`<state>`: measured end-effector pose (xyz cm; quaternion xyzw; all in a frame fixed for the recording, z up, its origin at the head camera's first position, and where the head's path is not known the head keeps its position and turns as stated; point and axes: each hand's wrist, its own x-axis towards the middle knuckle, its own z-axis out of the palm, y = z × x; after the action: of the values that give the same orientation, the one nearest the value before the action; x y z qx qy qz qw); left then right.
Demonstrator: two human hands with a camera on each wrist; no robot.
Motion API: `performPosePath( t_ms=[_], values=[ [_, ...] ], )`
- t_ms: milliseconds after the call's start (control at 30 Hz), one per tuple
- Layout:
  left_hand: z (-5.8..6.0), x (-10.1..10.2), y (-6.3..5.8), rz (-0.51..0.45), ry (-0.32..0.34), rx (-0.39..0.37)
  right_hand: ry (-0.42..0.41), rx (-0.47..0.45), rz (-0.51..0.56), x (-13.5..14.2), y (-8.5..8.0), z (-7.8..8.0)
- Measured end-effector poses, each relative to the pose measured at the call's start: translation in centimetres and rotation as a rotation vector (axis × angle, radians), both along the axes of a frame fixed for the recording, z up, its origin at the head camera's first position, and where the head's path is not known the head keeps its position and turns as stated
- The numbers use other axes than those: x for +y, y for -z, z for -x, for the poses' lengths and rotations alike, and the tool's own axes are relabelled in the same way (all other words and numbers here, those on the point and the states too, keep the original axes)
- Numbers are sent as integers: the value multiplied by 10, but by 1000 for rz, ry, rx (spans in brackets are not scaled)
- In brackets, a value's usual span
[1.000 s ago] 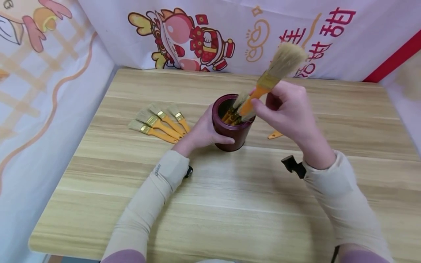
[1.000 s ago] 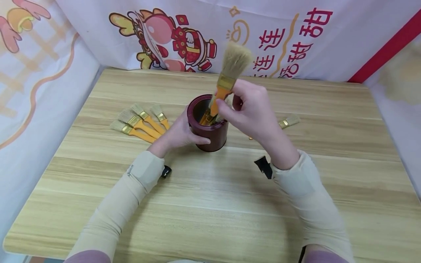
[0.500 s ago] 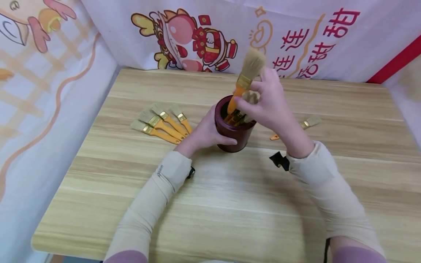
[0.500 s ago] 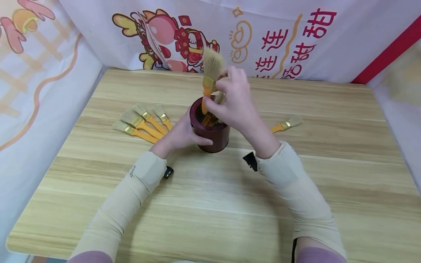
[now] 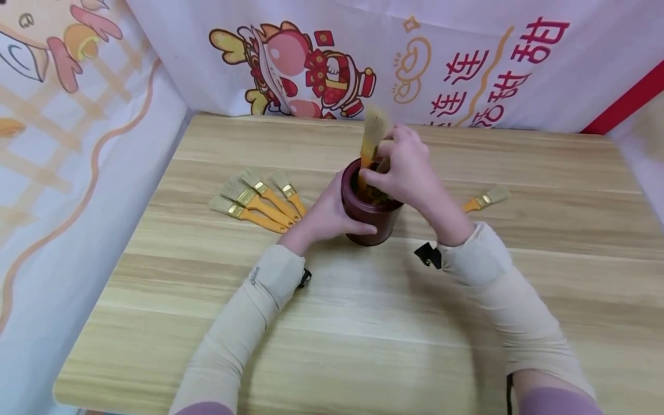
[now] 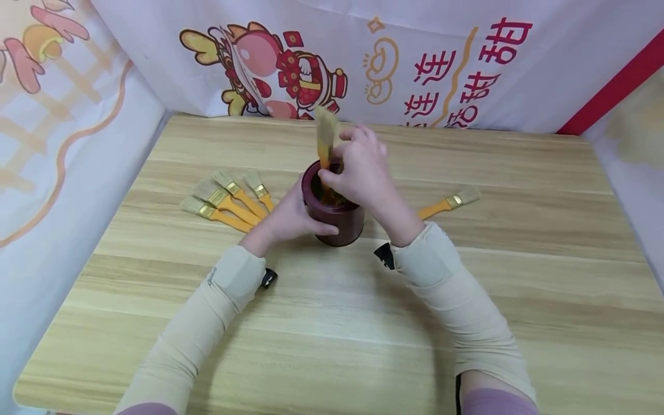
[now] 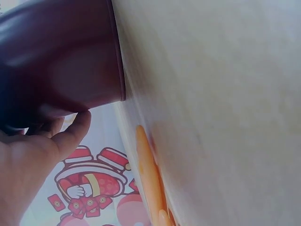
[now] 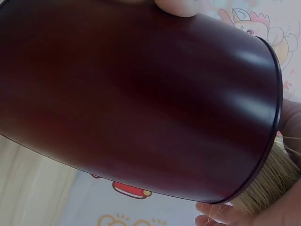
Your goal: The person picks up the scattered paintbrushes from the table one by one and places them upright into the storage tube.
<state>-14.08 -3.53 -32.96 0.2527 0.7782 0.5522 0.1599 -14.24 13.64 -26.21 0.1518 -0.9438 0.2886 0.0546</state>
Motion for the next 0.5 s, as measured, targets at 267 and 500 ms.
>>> performPosePath(
  t_ms=[267,500],
  values=[
    [10,0,23,-4,-26,45,13,-98,114,15,-15,-6],
    [14,-2,36,-26,-52,44,287,-88,378,63,-12,-16]
  ],
)
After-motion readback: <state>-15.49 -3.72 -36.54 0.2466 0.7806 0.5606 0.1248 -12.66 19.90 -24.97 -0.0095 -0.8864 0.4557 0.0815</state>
